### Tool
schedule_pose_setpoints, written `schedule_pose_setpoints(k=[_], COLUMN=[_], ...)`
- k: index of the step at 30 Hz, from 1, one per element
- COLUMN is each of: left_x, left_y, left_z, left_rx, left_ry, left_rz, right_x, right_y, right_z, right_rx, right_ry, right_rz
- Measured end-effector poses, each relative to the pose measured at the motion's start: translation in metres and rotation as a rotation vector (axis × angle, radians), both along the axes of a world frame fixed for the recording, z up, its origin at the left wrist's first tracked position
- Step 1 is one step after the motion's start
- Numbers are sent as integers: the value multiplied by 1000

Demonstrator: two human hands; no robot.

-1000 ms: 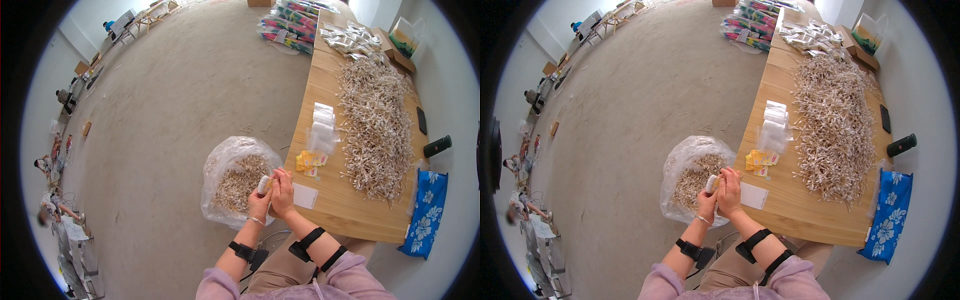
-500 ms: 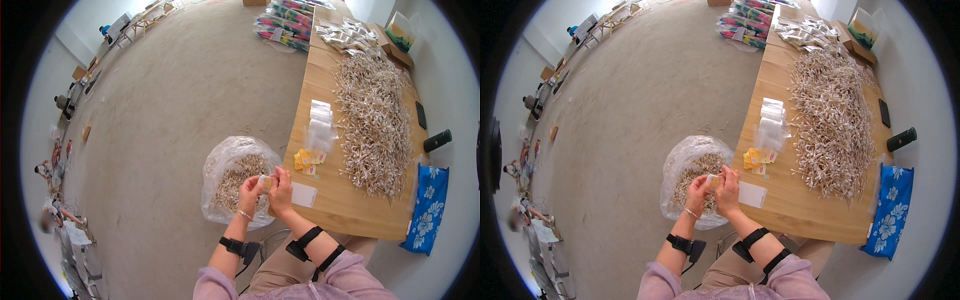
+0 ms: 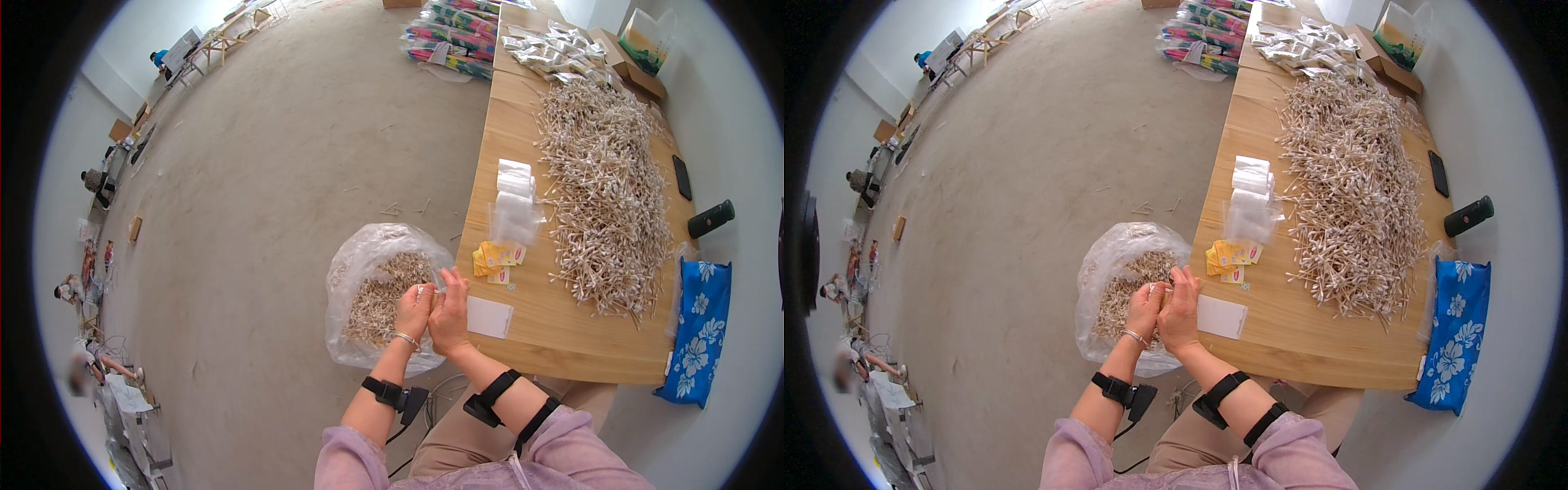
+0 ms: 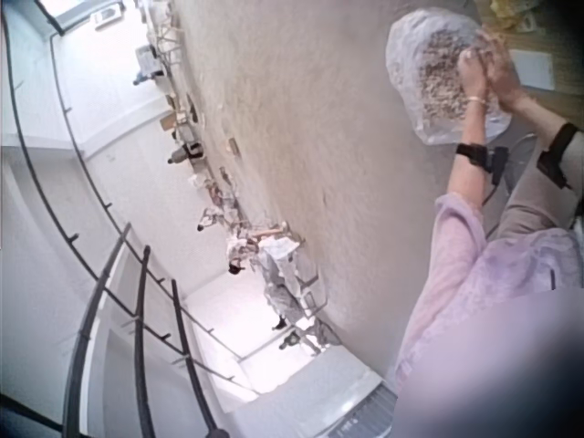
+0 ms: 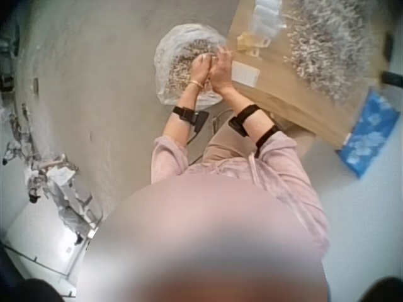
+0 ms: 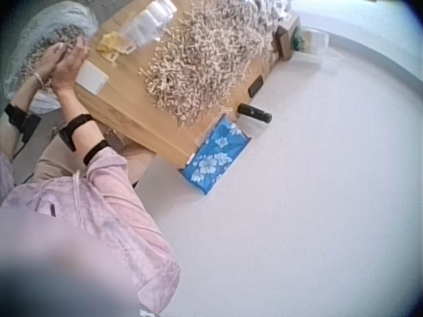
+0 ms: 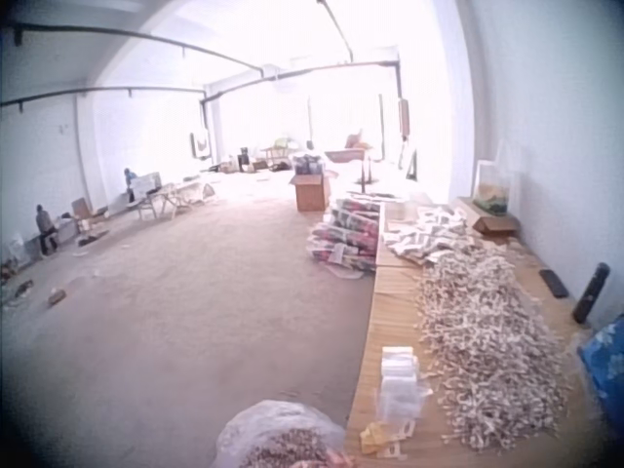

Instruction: The person is counting and placing cotton swabs into small plastic bags.

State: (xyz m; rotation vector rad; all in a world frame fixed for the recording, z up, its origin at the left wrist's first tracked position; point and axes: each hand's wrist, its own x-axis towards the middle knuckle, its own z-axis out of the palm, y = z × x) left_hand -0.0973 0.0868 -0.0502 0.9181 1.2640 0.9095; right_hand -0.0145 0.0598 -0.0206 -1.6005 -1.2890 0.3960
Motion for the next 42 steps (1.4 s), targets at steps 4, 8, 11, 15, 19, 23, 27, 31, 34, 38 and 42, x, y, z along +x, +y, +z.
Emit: schedule_pose_setpoints(k=[4,8,11,15,19,23,27,31,34,38,42], left_x=[-5,-20,-40,-53,-50,-18,-5,20,30,40,35], left_y=[3,10,15,8,-9,-37,-57,-72,-87,-106,-108], left_z=[-3,7,10,40,60,75,92,103,111,134,166], left_rx=[7,5,85,160,219,225,148,225,213,93,-141], left_ry=[-18,-33,-22,-3,-69,-156,-294,-331,-392,-711,-637], left_rz=[-44,-27,29,176,318,399,373,406,357,156,-261], right_x=[-4,-16,-35,-44,-27,-14,-3,18,32,63,118], right_y=[0,3,8,12,6,-4,-19,-29,-40,-61,-79], right_z=[0,4,15,31,43,65,92,98,113,142,161], right_rx=[-46,-54,-55,7,-27,-234,-205,-136,-88,-96,-106], right_ry=[10,55,-11,-27,249,658,533,326,198,112,97], right_rz=[53,128,167,183,169,395,426,397,364,413,548])
